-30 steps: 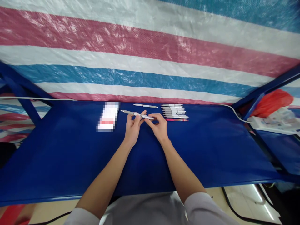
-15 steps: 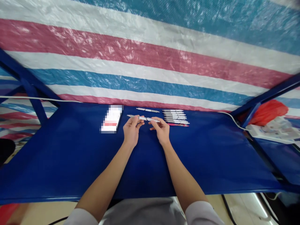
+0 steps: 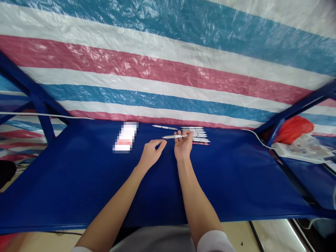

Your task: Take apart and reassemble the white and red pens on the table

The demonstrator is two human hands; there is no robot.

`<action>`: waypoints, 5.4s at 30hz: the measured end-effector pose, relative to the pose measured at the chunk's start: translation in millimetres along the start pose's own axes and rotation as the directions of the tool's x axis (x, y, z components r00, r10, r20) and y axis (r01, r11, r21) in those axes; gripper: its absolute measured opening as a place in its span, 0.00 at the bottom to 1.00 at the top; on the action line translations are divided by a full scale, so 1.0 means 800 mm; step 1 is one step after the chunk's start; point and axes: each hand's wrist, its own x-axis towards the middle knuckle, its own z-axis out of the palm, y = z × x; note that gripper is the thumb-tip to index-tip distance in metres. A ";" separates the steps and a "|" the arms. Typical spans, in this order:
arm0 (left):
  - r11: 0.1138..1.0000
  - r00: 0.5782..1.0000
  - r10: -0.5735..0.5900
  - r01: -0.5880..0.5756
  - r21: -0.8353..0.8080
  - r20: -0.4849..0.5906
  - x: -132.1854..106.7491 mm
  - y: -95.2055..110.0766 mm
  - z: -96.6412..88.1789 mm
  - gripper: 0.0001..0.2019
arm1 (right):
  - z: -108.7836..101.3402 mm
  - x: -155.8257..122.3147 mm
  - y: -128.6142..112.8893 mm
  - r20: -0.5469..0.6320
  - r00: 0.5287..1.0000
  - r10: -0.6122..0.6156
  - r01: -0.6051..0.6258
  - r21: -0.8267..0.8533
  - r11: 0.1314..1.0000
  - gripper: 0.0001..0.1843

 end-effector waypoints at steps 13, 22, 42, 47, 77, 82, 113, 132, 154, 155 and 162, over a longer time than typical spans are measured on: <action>0.826 0.961 0.264 -0.271 0.495 0.085 0.004 -0.046 0.005 0.21 | -0.035 0.015 0.000 0.133 0.986 -0.098 0.059 0.272 0.960 0.21; 0.653 0.958 0.193 -0.288 0.701 0.214 -0.002 -0.041 0.006 0.26 | -0.029 0.022 0.003 0.204 0.977 -0.063 -0.045 0.488 0.872 0.16; 0.598 0.956 0.161 -0.292 0.747 0.245 -0.001 -0.043 0.009 0.27 | -0.031 0.023 0.001 0.195 0.979 -0.064 -0.061 0.575 0.816 0.13; 0.595 0.958 0.156 -0.286 0.751 0.242 -0.002 -0.041 0.009 0.26 | -0.031 0.023 0.003 0.202 0.978 -0.056 -0.074 0.584 0.809 0.13; 0.593 0.958 0.178 -0.288 0.752 0.227 -0.004 -0.045 0.010 0.26 | -0.033 0.024 0.006 0.142 0.988 -0.065 -0.009 0.470 0.882 0.12; 0.601 0.959 0.174 -0.285 0.746 0.226 -0.004 -0.045 0.011 0.26 | -0.033 0.024 0.005 0.144 0.988 -0.053 -0.025 0.492 0.870 0.13; 0.609 0.804 0.509 -0.589 0.531 0.308 0.020 -0.006 0.010 0.13 | -0.019 -0.021 -0.018 0.177 0.983 0.045 -0.113 0.396 0.911 0.19; 0.572 0.828 0.433 -0.558 0.602 0.356 -0.001 -0.006 -0.022 0.13 | -0.063 -0.042 -0.028 0.933 0.359 -0.020 0.920 -0.357 -0.160 0.20; 0.569 0.951 0.138 -0.305 0.764 0.277 -0.018 -0.017 0.019 0.25 | -0.121 0.022 -0.108 0.916 0.354 0.190 0.805 -0.195 -0.560 0.15; 0.567 0.954 0.126 -0.294 0.769 0.272 -0.017 -0.018 0.021 0.25 | -0.124 0.025 -0.111 0.911 0.364 0.194 0.800 -0.199 -0.567 0.15; 0.582 0.961 0.100 -0.267 0.768 0.258 -0.020 -0.027 0.021 0.26 | -0.133 0.043 -0.124 0.899 0.377 0.221 0.790 -0.188 -0.584 0.14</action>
